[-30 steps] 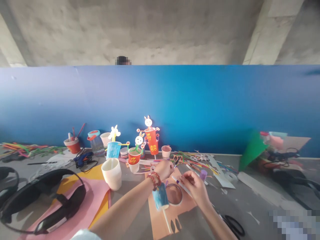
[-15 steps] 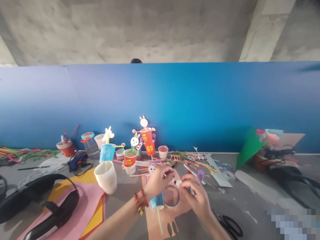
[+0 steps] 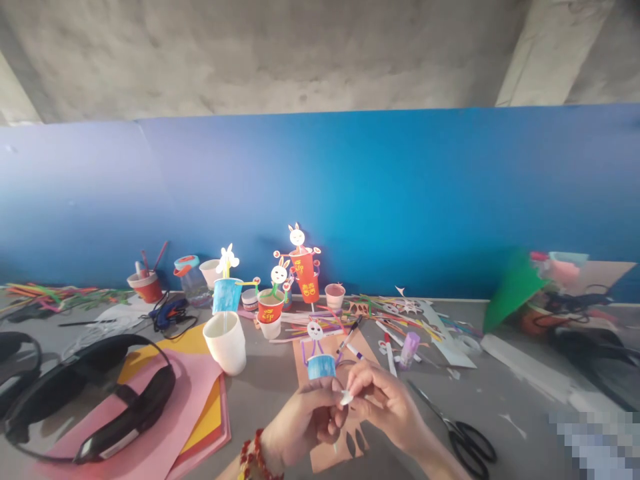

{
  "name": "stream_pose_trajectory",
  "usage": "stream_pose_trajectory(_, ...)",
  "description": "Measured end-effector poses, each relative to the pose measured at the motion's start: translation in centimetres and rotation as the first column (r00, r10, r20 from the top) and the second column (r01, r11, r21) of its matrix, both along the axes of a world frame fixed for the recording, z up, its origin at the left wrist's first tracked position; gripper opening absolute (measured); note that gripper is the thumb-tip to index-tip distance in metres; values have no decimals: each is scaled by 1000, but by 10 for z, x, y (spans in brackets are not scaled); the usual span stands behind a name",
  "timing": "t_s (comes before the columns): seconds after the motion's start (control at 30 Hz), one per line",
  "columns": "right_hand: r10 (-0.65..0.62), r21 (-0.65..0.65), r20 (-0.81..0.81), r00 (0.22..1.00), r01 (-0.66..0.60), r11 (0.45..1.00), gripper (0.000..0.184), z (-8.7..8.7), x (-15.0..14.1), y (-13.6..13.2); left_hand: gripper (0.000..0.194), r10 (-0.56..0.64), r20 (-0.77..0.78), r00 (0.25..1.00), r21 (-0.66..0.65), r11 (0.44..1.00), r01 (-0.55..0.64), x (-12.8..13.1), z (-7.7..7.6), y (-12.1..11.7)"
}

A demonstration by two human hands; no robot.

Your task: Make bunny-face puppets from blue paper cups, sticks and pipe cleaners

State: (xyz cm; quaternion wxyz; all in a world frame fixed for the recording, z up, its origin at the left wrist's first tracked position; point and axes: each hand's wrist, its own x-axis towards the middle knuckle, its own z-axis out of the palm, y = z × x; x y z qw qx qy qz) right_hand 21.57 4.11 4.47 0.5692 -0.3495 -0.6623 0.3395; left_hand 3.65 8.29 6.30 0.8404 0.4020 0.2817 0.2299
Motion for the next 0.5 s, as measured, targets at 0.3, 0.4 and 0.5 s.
stream_pose_trajectory(0.3, -243, 323, 364, 899, 123, 938, 20, -6, 1, -14, 22, 90, -32, 995, 89, 992, -86, -8, -12, -6)
stream_pose_trajectory(0.4, -312, 285, 335, 889, 220, 933, 17, -17, -5, -20, 20, 152, -98, 984, 468, 879, -89, -10, -16, -10)
stream_pose_trajectory(0.5, -348, 191, 305, 887, 300, 934, 14, -31, -11, -25, 12, 305, -195, 932, 857, 515, 11, -13, -19, -14)
